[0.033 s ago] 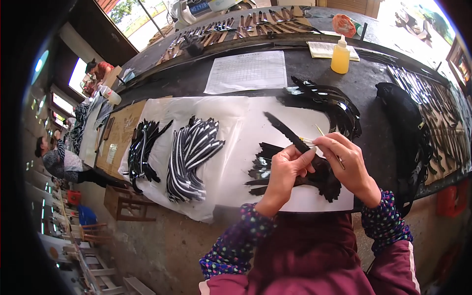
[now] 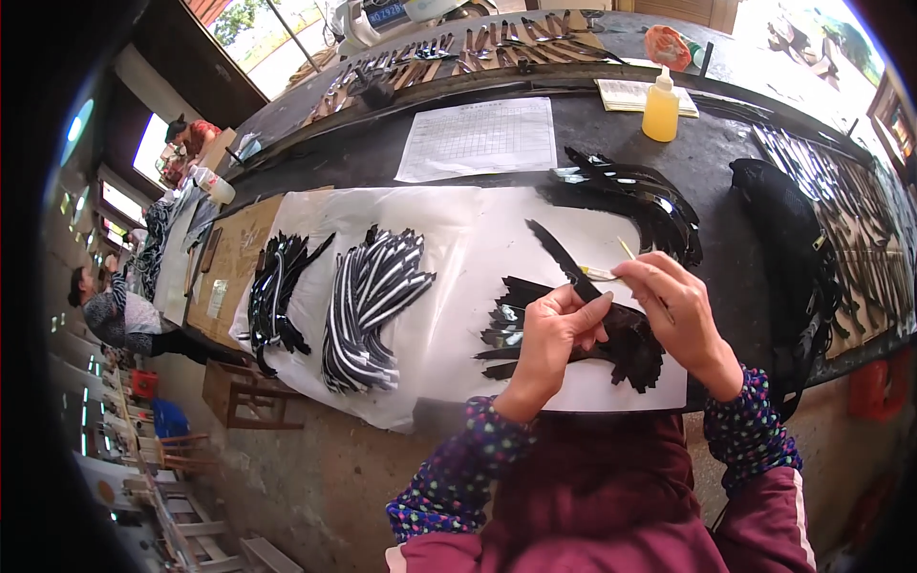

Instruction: Applying a yellow glue-like substance to black shoe components using a small brush.

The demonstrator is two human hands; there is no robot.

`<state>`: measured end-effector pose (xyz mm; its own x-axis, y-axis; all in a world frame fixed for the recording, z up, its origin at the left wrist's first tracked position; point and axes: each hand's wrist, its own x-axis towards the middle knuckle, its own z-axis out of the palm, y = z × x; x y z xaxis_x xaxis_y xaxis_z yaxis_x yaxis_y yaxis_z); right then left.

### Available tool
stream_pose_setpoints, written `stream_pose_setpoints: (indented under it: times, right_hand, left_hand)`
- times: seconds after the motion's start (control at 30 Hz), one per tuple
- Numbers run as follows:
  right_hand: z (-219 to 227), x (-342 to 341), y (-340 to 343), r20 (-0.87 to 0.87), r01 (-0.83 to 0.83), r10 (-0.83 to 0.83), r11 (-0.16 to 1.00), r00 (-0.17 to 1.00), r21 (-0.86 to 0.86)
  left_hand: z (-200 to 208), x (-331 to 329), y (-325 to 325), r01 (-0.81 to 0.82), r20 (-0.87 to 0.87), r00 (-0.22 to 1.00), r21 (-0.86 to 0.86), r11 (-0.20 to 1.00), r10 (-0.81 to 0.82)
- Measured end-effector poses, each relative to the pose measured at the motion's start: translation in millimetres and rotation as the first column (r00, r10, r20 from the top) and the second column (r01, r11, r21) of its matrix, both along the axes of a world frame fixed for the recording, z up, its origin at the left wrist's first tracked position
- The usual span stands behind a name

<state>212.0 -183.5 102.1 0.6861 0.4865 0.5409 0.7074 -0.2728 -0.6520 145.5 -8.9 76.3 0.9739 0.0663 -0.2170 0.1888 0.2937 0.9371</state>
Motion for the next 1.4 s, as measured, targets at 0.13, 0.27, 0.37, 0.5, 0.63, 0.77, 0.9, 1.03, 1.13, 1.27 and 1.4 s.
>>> stream_pose_setpoints:
  times: [0.13, 0.27, 0.37, 0.5, 0.63, 0.77, 0.9, 1.03, 1.13, 1.27, 1.4]
  right_hand:
    - [-5, 34, -27, -0.134, 0.187, -0.175, 0.979, 0.975, 0.077]
    - [-3, 43, -35, -0.271, 0.167, -0.13, 0.979, 0.954, 0.118]
    - [-9, 45, -23, -0.414, 0.114, -0.029, 0.977, 0.91, 0.181]
    - [-23, 50, -17, -0.593, 0.053, 0.079, 0.978, 0.801, 0.202]
    - [-23, 49, -17, -0.606, 0.031, 0.09, 0.982, 0.79, 0.186]
    - [-35, 50, -17, -0.479, 0.005, 0.052, 0.993, 0.876, 0.118]
    - [-34, 46, -14, -0.312, -0.01, 0.025, 0.999, 0.95, 0.05]
    - [-40, 46, -15, -0.224, 0.0, 0.004, 1.0, 0.975, 0.018]
    - [-40, 46, -11, -0.184, -0.026, 0.031, 0.999, 0.982, 0.03]
    - [-43, 40, 4, -0.203, -0.087, 0.087, 0.996, 0.975, 0.01]
    - [-47, 37, 2, -0.182, -0.101, 0.102, 0.995, 0.978, 0.013]
  left_hand:
    - [-2, -15, 6, -0.2, -0.124, 0.976, -0.168, 0.965, 0.181]
    - [4, -13, 11, -0.292, -0.183, 0.948, -0.166, 0.942, 0.262]
    - [-1, -5, 10, -0.248, -0.182, 0.96, -0.201, 0.948, 0.212]
    - [-3, 8, 3, -0.199, -0.194, 0.969, -0.248, 0.948, 0.152]
    - [-1, 18, 0, -0.18, -0.203, 0.972, -0.327, 0.928, 0.117]
    - [-5, 21, -2, -0.16, -0.232, 0.971, -0.42, 0.894, 0.064]
    - [4, 19, -4, -0.162, -0.309, 0.951, -0.448, 0.879, 0.018]
    - [17, 15, -1, -0.094, -0.319, 0.945, -0.468, 0.879, -0.069]
    - [16, 12, 6, -0.029, -0.28, 0.952, -0.487, 0.873, -0.125]
    - [20, 6, 11, 0.131, -0.275, 0.93, -0.373, 0.918, -0.245]
    - [2, 9, 18, 0.161, -0.236, 0.942, -0.309, 0.937, -0.239]
